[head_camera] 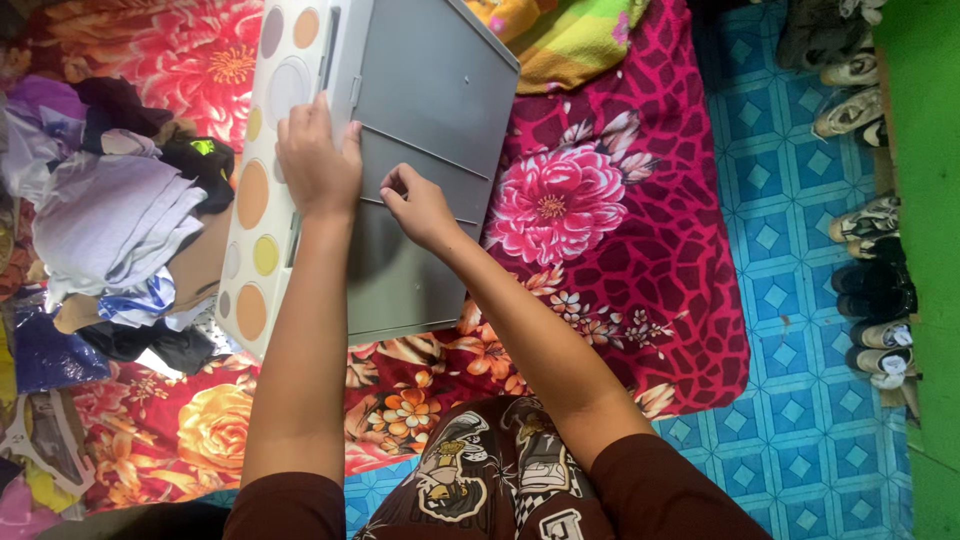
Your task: The person assembles a plastic storage drawer by snapping the bottom panel into the side and rear frames, checking the fit of the front panel, and then folding a pair of grey sweatpants on the bed.
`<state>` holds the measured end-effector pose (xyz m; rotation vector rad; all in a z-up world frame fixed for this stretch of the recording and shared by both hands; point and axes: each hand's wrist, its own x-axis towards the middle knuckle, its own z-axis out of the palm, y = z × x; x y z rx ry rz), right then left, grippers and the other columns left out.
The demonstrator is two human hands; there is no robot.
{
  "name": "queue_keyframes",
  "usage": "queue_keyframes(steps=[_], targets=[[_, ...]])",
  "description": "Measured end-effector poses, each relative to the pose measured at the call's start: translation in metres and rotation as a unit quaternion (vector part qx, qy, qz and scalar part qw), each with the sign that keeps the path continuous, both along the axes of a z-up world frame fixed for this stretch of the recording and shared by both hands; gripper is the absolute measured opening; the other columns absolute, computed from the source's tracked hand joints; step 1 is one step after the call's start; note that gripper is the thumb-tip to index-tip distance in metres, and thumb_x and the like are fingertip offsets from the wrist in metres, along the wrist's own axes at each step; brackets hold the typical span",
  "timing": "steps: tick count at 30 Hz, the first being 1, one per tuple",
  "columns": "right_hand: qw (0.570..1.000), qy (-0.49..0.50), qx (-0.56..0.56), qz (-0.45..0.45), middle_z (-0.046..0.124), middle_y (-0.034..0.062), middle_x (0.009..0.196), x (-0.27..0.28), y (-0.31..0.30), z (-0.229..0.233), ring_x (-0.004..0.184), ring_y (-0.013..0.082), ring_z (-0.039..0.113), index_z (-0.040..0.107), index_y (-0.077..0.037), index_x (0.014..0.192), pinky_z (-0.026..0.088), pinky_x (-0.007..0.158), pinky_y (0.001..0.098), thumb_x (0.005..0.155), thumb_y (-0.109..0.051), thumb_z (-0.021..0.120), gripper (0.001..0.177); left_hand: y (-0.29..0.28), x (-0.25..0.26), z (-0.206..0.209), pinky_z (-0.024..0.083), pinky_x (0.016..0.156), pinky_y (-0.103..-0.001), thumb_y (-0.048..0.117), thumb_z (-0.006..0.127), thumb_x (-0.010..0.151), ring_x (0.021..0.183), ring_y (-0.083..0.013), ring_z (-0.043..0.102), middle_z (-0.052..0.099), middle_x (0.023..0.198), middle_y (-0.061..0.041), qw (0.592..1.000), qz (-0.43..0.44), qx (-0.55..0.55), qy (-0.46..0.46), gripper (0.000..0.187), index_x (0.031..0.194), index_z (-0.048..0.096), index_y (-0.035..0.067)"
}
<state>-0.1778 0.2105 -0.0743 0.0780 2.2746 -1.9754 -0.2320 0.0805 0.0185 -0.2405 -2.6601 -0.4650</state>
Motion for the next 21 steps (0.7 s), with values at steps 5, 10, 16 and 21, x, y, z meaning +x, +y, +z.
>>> queue_keyframes(steps=[5, 10, 16, 21], targets=[[0.999, 0.034, 0.014, 0.002, 0.073, 0.0104, 0.094, 0.001, -0.010, -0.004, 0.084, 0.0203, 0.069, 0.062, -0.003, 0.103, 0.055, 0.080, 0.0349, 0.095, -0.019, 0.065, 0.018, 0.008, -0.001, 0.000, 0.046, 0.087, -0.048, 0.021, 0.084, 0.088, 0.105, -0.0352, 0.059, 0.064, 0.111, -0.012, 1.000, 0.004, 0.021, -0.018, 0.052, 0.133, 0.064, 0.002], [0.999, 0.020, 0.022, 0.037, 0.072, 0.0115, 0.093, 0.016, -0.014, 0.001, 0.080, 0.0222, 0.067, 0.061, -0.002, 0.105, 0.055, 0.078, 0.0361, 0.095, -0.020, 0.065, 0.021, 0.009, 0.000, -0.001, 0.048, 0.090, -0.046, 0.018, 0.084, 0.085, 0.102, -0.0347, 0.058, 0.064, 0.110, -0.013, 0.995, -0.023, 0.092, -0.035, 0.054, 0.134, 0.066, 0.005], [0.999, 0.021, -0.011, 0.047, 0.068, 0.0132, 0.089, 0.031, -0.012, 0.022, 0.079, 0.0231, 0.065, 0.056, 0.000, 0.106, 0.055, 0.077, 0.0359, 0.094, -0.028, 0.071, 0.034, 0.005, -0.006, -0.012, 0.050, 0.087, -0.045, 0.018, 0.079, 0.088, 0.098, -0.0335, 0.060, 0.066, 0.105, -0.012, 0.982, -0.048, 0.167, -0.072, 0.047, 0.133, 0.071, 0.012], [0.994, 0.055, 0.087, 0.030, 0.065, 0.0209, 0.104, 0.042, -0.013, 0.037, 0.095, 0.0314, 0.065, 0.051, 0.002, 0.113, 0.053, 0.085, 0.0412, 0.082, -0.033, 0.077, 0.053, 0.010, -0.013, -0.019, 0.049, 0.083, -0.048, 0.023, 0.077, 0.089, 0.095, -0.0362, 0.062, 0.067, 0.098, -0.014, 0.986, -0.059, 0.121, -0.103, 0.043, 0.131, 0.072, 0.016]])
